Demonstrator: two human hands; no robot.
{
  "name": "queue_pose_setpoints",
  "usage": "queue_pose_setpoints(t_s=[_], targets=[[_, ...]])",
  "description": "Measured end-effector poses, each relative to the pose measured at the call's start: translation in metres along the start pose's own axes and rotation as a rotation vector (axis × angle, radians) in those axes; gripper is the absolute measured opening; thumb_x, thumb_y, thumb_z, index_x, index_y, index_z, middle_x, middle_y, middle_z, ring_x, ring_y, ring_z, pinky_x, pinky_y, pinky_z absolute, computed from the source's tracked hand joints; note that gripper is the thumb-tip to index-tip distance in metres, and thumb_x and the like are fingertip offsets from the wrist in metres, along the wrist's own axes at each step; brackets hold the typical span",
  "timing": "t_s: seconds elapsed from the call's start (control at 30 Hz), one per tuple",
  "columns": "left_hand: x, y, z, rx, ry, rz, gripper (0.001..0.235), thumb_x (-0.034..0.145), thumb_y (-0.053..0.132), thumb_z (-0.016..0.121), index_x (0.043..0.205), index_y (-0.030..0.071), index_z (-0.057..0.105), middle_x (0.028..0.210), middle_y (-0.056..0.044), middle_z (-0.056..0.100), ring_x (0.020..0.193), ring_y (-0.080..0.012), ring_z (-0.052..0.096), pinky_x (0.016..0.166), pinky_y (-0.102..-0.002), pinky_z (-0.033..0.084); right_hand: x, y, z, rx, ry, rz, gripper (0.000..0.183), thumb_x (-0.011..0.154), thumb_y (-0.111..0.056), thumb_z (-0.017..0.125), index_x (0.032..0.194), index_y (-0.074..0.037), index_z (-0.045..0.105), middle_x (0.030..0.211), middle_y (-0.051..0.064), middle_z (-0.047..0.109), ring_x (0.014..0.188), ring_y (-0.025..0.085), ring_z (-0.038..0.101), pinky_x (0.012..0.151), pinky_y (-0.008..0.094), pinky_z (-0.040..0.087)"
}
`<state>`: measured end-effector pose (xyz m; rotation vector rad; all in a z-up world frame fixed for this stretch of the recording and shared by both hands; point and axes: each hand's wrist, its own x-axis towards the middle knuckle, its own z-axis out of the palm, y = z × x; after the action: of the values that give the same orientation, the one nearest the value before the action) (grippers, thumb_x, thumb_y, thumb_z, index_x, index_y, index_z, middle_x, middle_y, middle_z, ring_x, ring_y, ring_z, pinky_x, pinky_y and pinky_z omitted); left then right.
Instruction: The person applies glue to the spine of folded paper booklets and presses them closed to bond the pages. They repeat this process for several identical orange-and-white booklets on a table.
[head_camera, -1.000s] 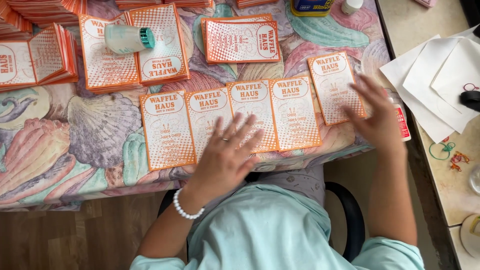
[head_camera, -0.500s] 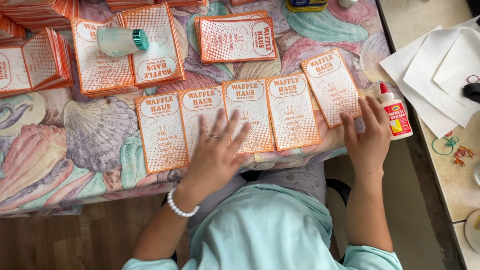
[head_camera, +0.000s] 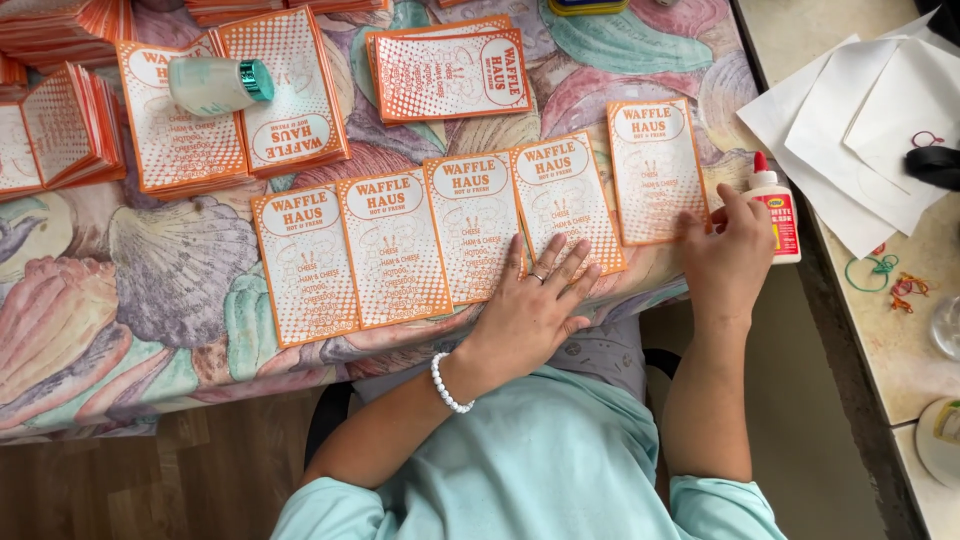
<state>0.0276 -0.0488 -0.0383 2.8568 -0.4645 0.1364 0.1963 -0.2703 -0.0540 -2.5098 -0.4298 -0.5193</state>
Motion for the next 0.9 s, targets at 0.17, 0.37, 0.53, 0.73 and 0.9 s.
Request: queue_pose_setpoints(t_s=[0.17,0.37,0.53,0.73,0.9], targets=[[0.001,-0.001,0.003,-0.009,0.02,0.008,0.061,0.108,0.049,0.027,0.157,0.015,0.042,0.168,-0.016,0.029,0.158,-0.0391,0.016,0.121,-0.072,0.001,-0.004,0.01,0.009,0.078,0.191,-0.069,0.024,0.093,0.001,0.09,0.116,0.0,0.081,0.087,0.01,0.066,0.076,0.025,0.069,0.069,0.034,0.053],[0.005,0.003,-0.006,-0.08,0.257,0.054,0.06,0.108,0.047,0.039,0.155,0.011,0.046,0.166,-0.02,0.033,0.156,-0.0419,0.023,0.122,-0.071,0.012,-0.006,-0.016,-0.005,0.032,0.384,-0.287,0.011,0.099,-0.003,0.089,0.109,-0.007,0.085,0.101,0.008,0.075,0.09,0.028,0.071,0.078,0.035,0.05],[0.018,0.007,-0.03,-0.461,0.487,0.019,0.061,0.103,0.038,0.062,0.151,0.004,0.047,0.148,-0.027,0.052,0.139,-0.0428,0.052,0.119,-0.059,0.04,-0.012,-0.052,-0.015,0.048,0.472,-0.393,0.016,0.095,0.002,0.09,0.107,-0.006,0.084,0.101,0.007,0.08,0.089,0.027,0.075,0.08,0.035,0.05],[0.041,0.013,-0.034,-1.153,0.605,-0.177,0.069,0.104,0.029,0.063,0.155,-0.006,0.032,0.121,-0.034,0.066,0.109,-0.0454,0.071,0.095,-0.054,0.061,-0.043,-0.11,-0.016,0.142,0.407,-0.506,0.017,0.084,-0.002,0.09,0.098,-0.008,0.082,0.115,0.016,0.076,0.118,0.042,0.065,0.105,0.053,0.042],[0.04,-0.004,-0.01,-1.078,0.661,-0.328,0.051,0.099,-0.005,0.062,0.147,0.005,0.051,0.092,-0.022,0.071,0.078,-0.0316,0.077,0.061,-0.038,0.065,-0.053,-0.115,-0.029,0.277,0.099,-0.603,0.023,0.086,-0.025,0.084,0.1,-0.007,0.08,0.136,0.017,0.07,0.144,0.041,0.049,0.125,0.055,0.022]])
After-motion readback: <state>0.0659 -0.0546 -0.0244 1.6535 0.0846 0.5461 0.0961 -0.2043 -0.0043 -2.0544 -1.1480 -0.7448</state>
